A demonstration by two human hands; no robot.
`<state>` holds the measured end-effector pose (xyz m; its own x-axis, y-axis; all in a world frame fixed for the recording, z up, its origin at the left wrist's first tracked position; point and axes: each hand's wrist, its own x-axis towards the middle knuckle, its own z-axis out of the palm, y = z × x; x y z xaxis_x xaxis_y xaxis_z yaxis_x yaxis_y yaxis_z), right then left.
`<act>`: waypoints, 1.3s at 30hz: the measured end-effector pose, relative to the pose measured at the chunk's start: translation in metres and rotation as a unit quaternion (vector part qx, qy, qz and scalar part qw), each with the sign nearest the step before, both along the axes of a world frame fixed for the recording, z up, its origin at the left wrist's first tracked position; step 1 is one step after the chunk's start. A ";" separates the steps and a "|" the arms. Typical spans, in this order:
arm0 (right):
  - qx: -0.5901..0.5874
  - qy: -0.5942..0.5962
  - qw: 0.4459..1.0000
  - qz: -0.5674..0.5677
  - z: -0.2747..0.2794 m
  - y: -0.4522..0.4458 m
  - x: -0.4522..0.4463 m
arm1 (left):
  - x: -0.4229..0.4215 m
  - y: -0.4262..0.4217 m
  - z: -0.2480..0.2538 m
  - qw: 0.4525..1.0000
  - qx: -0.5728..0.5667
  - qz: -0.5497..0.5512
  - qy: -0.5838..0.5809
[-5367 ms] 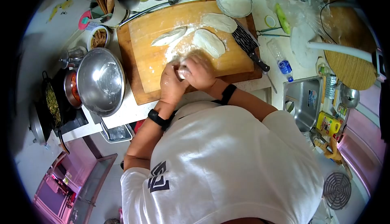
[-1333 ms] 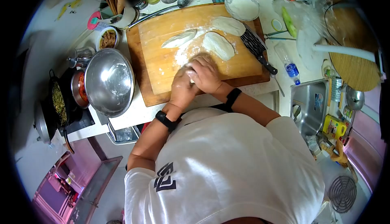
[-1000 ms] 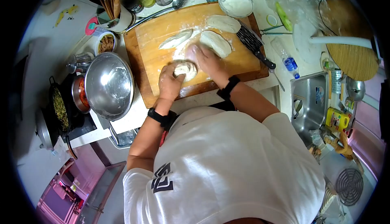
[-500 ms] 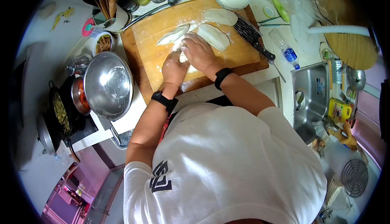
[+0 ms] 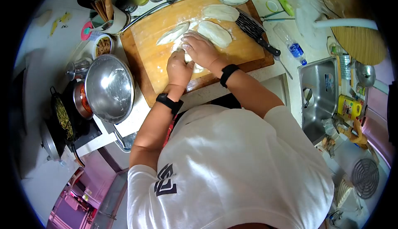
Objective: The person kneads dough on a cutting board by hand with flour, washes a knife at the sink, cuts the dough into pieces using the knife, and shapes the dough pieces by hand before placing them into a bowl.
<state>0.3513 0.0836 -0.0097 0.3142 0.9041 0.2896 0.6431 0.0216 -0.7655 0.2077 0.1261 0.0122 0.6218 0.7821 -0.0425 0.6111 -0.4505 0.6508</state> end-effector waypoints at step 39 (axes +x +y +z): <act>0.033 -0.047 0.998 0.039 -0.004 0.000 0.009 | 0.005 0.002 0.002 0.997 -0.070 0.006 0.027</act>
